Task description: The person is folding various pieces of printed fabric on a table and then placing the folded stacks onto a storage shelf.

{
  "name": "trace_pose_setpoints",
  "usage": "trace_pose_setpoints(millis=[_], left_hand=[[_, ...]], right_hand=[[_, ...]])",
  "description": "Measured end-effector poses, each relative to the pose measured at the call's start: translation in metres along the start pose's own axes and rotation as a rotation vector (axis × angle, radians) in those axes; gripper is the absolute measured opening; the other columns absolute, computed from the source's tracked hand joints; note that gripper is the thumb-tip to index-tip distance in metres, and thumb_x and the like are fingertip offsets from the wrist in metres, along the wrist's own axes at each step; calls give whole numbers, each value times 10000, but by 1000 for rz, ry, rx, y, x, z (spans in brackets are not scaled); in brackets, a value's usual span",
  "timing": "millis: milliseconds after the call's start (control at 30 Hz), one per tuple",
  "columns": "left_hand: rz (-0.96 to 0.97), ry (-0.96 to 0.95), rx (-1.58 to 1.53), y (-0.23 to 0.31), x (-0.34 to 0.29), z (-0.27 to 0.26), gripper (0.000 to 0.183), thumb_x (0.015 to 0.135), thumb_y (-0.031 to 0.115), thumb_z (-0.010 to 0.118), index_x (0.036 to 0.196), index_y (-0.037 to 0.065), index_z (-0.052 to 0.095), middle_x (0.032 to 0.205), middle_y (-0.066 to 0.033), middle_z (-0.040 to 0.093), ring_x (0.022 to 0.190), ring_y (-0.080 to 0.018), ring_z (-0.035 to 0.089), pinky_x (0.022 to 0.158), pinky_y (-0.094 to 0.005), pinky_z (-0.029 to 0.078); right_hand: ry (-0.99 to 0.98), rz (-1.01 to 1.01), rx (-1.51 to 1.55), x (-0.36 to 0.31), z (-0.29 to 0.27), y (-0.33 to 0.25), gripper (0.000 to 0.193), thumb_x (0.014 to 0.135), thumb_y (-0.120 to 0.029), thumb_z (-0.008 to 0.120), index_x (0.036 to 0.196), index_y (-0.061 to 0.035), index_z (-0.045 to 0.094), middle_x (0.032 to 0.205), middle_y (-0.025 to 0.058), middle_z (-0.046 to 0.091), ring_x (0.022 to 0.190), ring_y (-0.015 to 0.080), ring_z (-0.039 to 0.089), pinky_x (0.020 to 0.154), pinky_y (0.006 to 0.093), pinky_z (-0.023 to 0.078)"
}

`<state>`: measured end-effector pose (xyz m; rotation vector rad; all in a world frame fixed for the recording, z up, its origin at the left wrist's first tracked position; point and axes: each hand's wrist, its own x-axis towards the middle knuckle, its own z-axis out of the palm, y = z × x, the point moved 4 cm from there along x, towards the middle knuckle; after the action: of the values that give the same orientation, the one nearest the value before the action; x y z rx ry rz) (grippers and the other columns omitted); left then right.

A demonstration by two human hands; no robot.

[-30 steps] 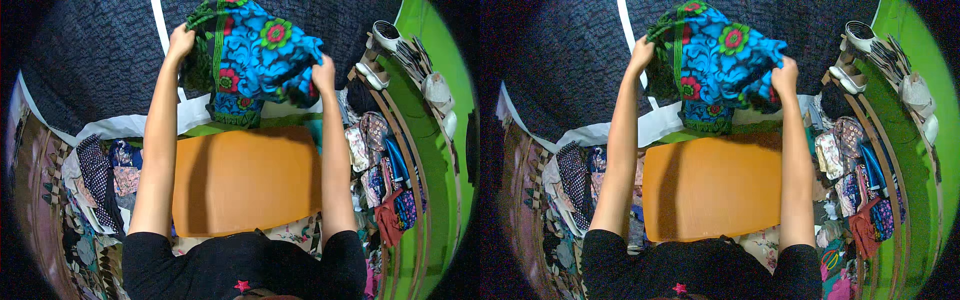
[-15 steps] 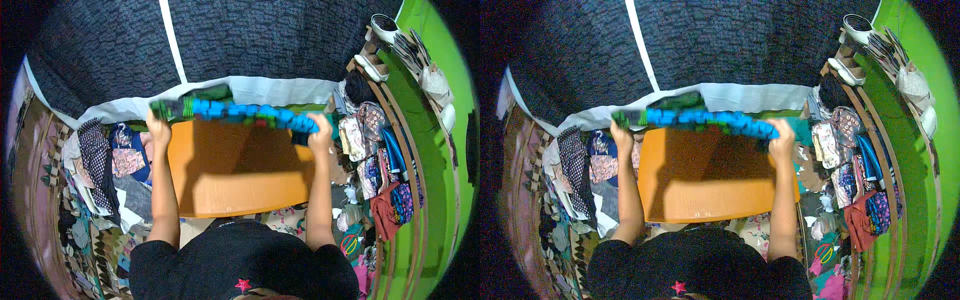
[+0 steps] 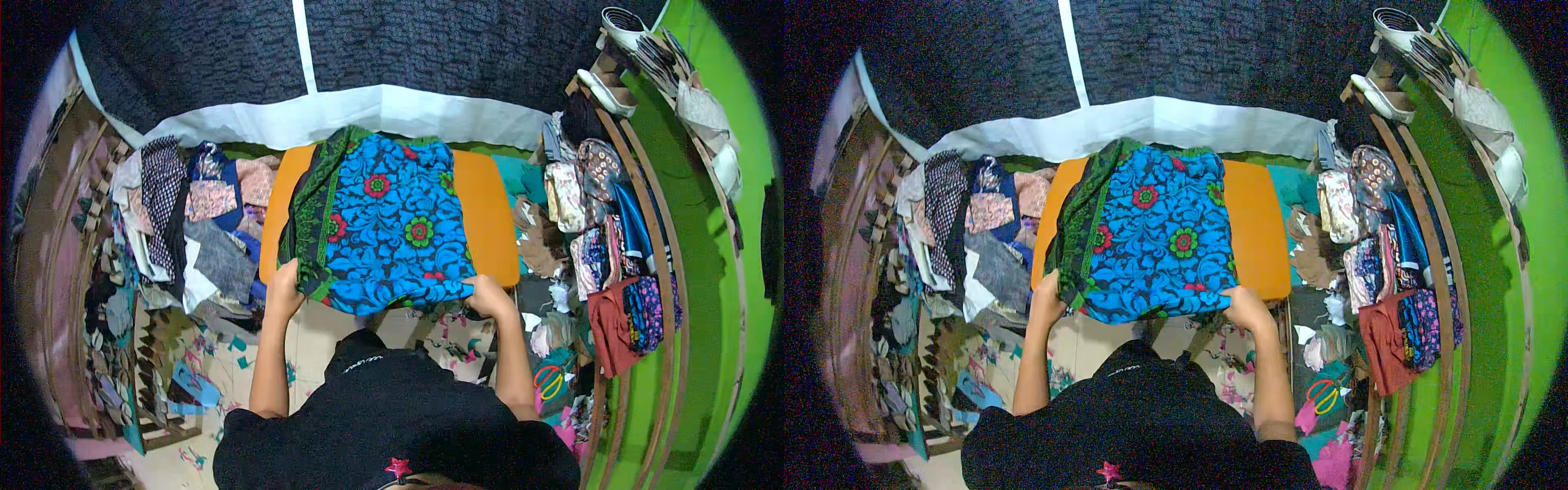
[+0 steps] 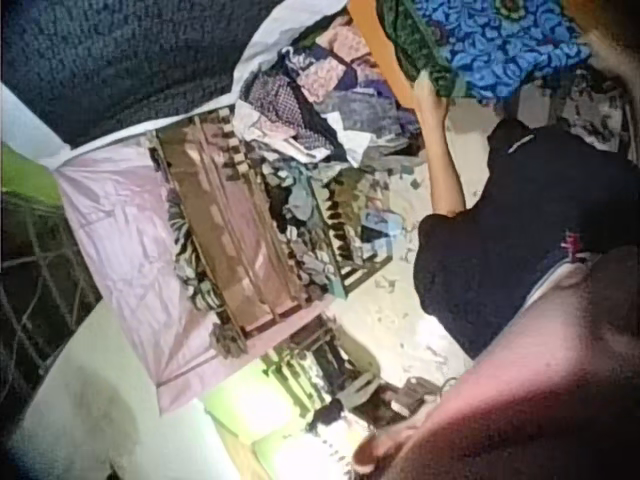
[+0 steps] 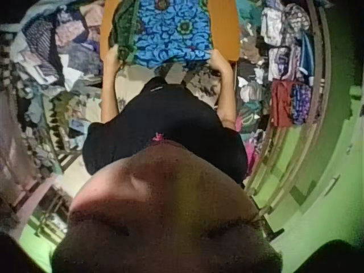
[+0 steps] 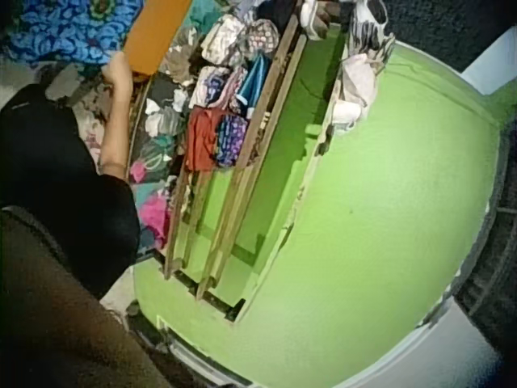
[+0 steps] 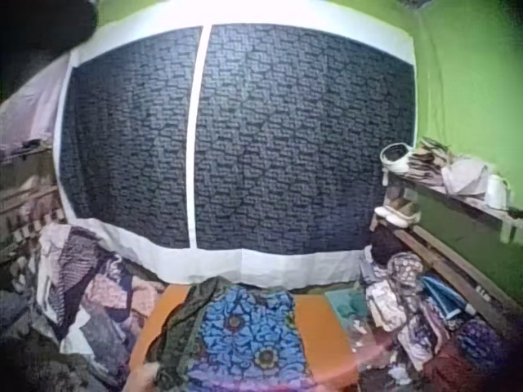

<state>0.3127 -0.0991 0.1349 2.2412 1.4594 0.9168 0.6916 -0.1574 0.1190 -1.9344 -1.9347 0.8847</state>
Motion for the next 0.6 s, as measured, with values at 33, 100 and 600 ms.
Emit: trace_pose_setpoints(millis=[33, 100, 600], left_hand=[[-36, 50, 9, -1, -13, 0, 287, 616, 55, 621, 888, 5, 545, 811, -176, 558, 807, -357, 530, 669, -391, 437], [-80, -39, 78, 5, -33, -9, 257, 618, 45, 610, 865, -5, 557, 818, -177, 560, 806, -357, 532, 673, -393, 436], [-509, -317, -362, 56, -102, -87, 403, 512, 94, 757, 854, -16, 576, 674, -27, 579, 562, -79, 534, 461, -239, 438]], right_hand=[[-61, -51, -18, -13, -3, -6, 202, 601, -18, 548, 794, -22, 607, 725, 218, 575, 711, 363, 560, 628, 377, 449], [-131, -67, -42, -42, -20, -31, 172, 607, -32, 553, 772, -18, 599, 715, 217, 568, 699, 367, 553, 619, 382, 442], [-549, -258, 77, -131, -61, -60, 249, 683, -197, 690, 728, 25, 586, 601, 88, 575, 551, 109, 521, 542, 275, 414]])
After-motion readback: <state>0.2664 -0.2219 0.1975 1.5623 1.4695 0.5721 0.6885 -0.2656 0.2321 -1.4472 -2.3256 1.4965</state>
